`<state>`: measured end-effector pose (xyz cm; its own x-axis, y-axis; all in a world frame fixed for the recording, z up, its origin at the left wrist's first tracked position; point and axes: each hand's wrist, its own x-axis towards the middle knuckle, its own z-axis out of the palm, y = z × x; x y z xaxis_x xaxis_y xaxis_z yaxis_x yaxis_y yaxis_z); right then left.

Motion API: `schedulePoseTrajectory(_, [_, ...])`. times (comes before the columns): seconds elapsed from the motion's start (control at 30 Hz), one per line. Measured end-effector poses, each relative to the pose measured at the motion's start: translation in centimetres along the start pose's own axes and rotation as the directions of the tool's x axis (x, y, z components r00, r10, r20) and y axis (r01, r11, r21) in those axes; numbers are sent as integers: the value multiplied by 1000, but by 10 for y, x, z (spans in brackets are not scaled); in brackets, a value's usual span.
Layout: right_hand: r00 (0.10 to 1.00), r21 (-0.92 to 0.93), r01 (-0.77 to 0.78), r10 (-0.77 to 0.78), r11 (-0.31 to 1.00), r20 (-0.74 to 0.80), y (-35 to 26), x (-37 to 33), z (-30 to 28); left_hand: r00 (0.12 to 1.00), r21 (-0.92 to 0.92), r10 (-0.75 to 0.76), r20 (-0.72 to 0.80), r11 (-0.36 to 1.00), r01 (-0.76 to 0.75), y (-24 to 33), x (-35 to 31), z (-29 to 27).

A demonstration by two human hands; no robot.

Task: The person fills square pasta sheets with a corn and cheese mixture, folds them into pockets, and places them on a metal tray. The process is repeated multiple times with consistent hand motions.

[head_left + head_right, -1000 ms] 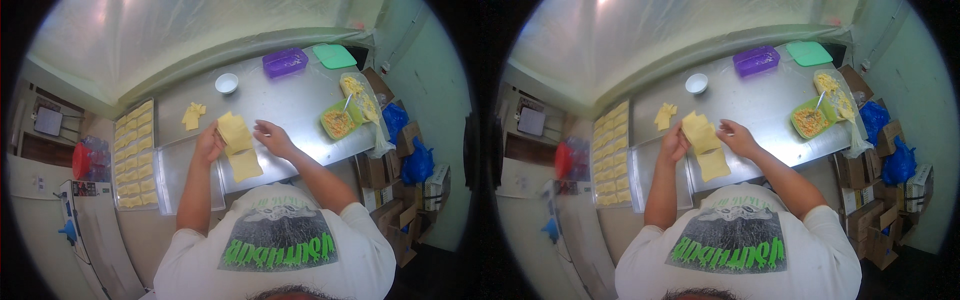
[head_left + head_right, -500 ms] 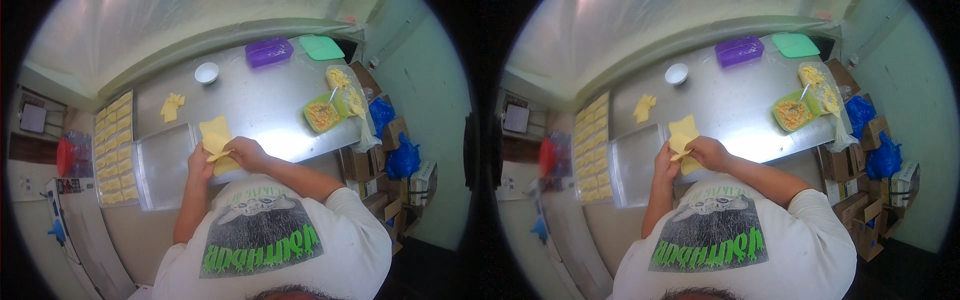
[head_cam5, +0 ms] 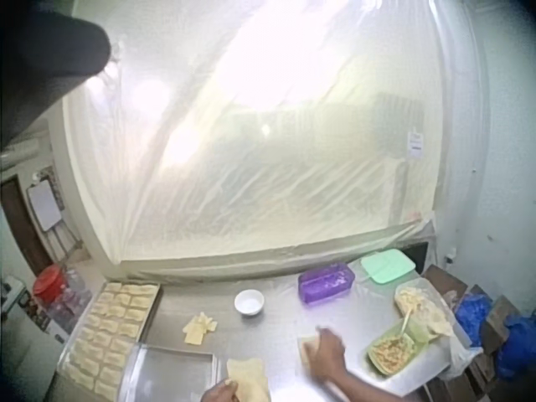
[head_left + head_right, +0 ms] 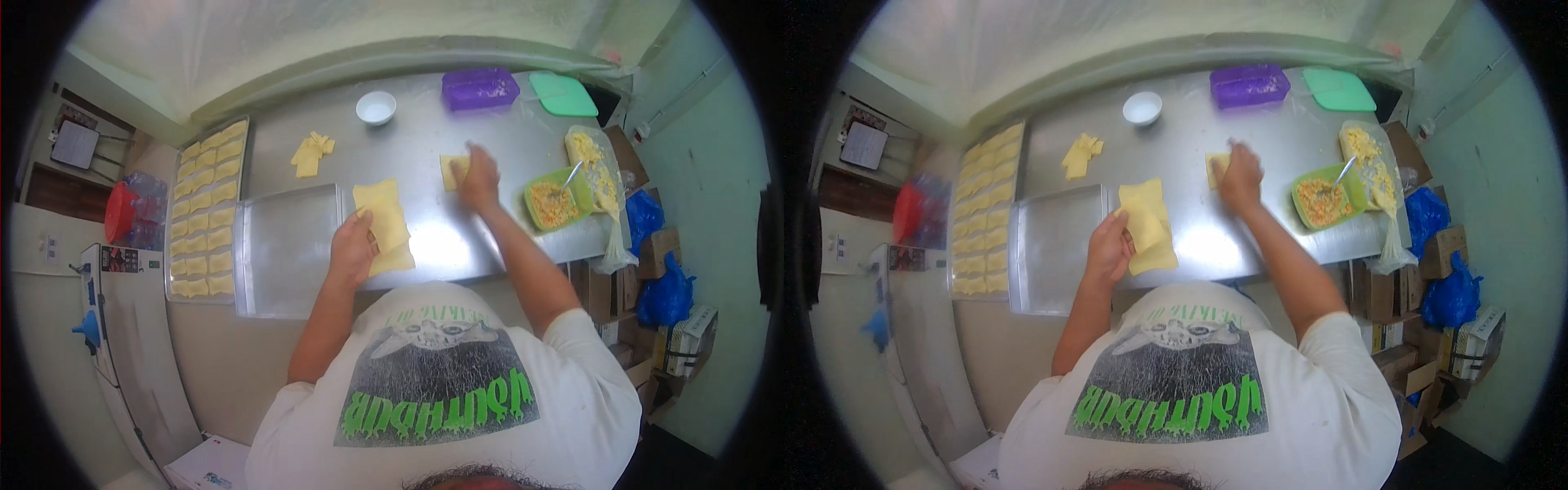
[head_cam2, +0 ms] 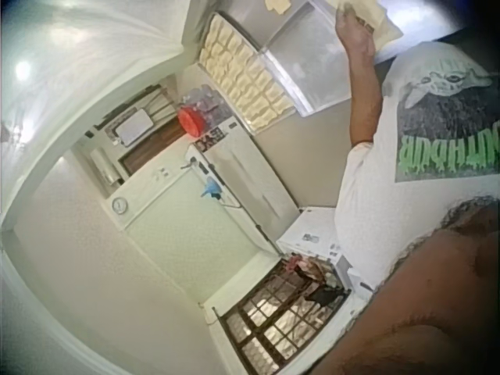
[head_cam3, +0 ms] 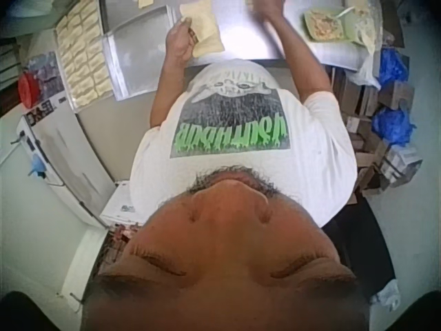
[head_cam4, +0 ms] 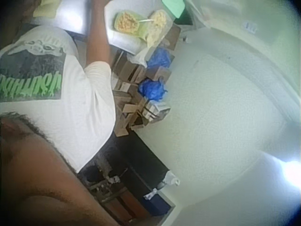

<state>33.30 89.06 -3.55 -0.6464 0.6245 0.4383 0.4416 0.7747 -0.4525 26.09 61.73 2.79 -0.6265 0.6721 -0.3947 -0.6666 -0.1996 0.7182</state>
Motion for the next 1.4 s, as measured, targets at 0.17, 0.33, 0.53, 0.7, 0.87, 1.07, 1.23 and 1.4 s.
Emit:
schedulePoseTrajectory(0.17, [391, 391, -894, -42, 217, 919, -90, -43, -55, 997, 188, 31, -75, 982, -17, -28, 12, 10])
schedulePoseTrajectory(0.33, [870, 638, -387, 34, 666, 491, -91, -68, -27, 908, 729, 406, -105, 653, -207, -39, 14, 43])
schedulePoseTrajectory(0.53, [925, 611, -326, 111, 721, 362, -96, -73, -32, 831, 793, 540, -129, 559, -240, -64, 29, 37])
schedulePoseTrajectory(0.7, [922, 523, -327, 143, 787, 360, -98, -74, -31, 781, 868, 615, -111, 443, -225, -68, 29, 47])
schedulePoseTrajectory(0.87, [941, 441, -255, 116, 861, 319, -96, -77, -28, 723, 859, 684, -93, 422, -289, -72, 32, 42])
schedulePoseTrajectory(1.07, [952, 585, -302, 203, 753, 230, -89, -68, -34, 695, 775, 697, -179, 535, -337, -65, 34, 38])
schedulePoseTrajectory(1.23, [931, 588, -347, 194, 731, 310, -84, -64, -40, 733, 785, 658, -172, 541, -301, -64, 31, 27])
schedulePoseTrajectory(1.4, [935, 597, -352, 234, 721, 268, -76, -64, -40, 698, 767, 697, -164, 535, -354, -62, 30, 24])
